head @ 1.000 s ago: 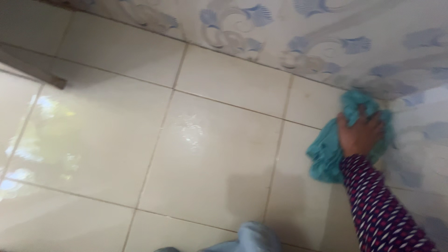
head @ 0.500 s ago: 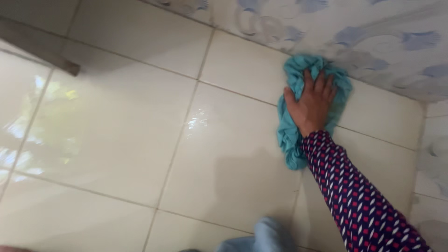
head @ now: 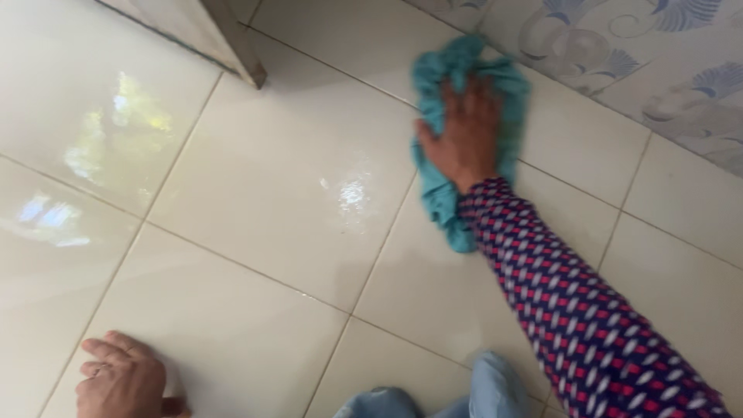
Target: The person wipes a tiled floor with a teal cloth, moving across the surface to clean different sections. They use their left hand to support their weight on the floor while scrubbing with their right hand.
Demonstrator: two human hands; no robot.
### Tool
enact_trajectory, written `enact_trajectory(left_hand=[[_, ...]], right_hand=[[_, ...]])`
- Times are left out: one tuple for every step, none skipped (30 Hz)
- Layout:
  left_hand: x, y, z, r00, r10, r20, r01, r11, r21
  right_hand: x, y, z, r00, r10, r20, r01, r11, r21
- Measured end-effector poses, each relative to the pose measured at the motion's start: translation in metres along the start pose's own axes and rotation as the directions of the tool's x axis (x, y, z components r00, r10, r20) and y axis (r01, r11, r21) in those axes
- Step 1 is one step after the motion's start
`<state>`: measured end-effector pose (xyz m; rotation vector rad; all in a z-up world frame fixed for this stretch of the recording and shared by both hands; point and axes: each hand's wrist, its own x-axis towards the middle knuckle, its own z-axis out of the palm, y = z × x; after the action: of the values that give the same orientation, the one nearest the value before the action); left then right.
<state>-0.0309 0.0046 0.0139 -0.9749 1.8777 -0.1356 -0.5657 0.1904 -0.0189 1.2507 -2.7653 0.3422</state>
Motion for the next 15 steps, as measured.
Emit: enact_trajectory(left_hand=[[-0.008,-0.001,-0.007,1.000,0.012,0.015,-0.011,1.000,-0.029],[-0.013,-0.003,-0.014,1.000,0.024,0.017,-0.023,0.997,-0.077],[-0.019,-0.004,-0.021,0.997,0.044,0.057,-0.039,0.995,-0.096],[-0.023,-0.006,-0.029,0.994,0.060,0.092,-0.049,0.992,-0.118],[-0.027,-0.006,-0.037,0.989,0.075,0.127,-0.057,0.988,-0.140],[-0.031,-0.006,-0.042,0.989,0.079,0.123,-0.059,0.986,-0.157],[-0.036,-0.007,-0.046,0.990,0.082,0.119,-0.060,0.983,-0.173],[-0.040,-0.009,-0.049,0.990,0.083,0.113,-0.061,0.980,-0.190],[-0.043,-0.010,-0.053,0.990,0.084,0.111,-0.061,0.977,-0.203],[-0.043,-0.010,-0.056,0.990,0.090,0.105,-0.066,0.975,-0.213],[-0.045,-0.010,-0.058,0.991,0.095,0.099,-0.071,0.972,-0.223],[-0.046,-0.011,-0.060,0.990,0.095,0.100,-0.069,0.969,-0.239],[-0.047,-0.012,-0.060,0.990,0.096,0.101,-0.068,0.965,-0.255],[-0.048,-0.012,-0.061,0.990,0.104,0.100,-0.074,0.960,-0.272],[-0.049,-0.011,-0.061,0.990,0.105,0.091,-0.077,0.958,-0.275]], right_hand=[[0.002,-0.024,0.005,0.999,-0.046,0.020,0.045,0.999,0.010],[0.005,-0.050,0.008,0.994,-0.098,0.045,0.098,0.995,0.009],[0.005,-0.076,0.010,0.986,-0.151,0.069,0.151,0.989,0.010],[0.003,-0.102,0.012,0.975,-0.211,0.074,0.210,0.977,0.025],[-0.003,-0.128,0.012,0.959,-0.271,0.079,0.269,0.962,0.039],[-0.010,-0.152,0.012,0.938,-0.330,0.109,0.324,0.943,0.074],[-0.020,-0.174,0.011,0.911,-0.389,0.136,0.377,0.920,0.110],[-0.031,-0.194,0.009,0.874,-0.473,0.114,0.454,0.877,0.157],[-0.045,-0.211,0.006,0.829,-0.552,0.087,0.528,0.825,0.202],[-0.061,-0.224,0.001,0.774,-0.622,0.118,0.585,0.774,0.242],[-0.080,-0.233,-0.006,0.712,-0.687,0.145,0.635,0.719,0.282],[-0.098,-0.235,-0.014,0.656,-0.743,0.135,0.665,0.653,0.362],[-0.116,-0.235,-0.021,0.595,-0.795,0.119,0.686,0.580,0.439],[-0.135,-0.228,-0.031,0.548,-0.828,0.122,0.699,0.533,0.476],[-0.153,-0.215,-0.042,0.498,-0.858,0.123,0.709,0.485,0.512]])
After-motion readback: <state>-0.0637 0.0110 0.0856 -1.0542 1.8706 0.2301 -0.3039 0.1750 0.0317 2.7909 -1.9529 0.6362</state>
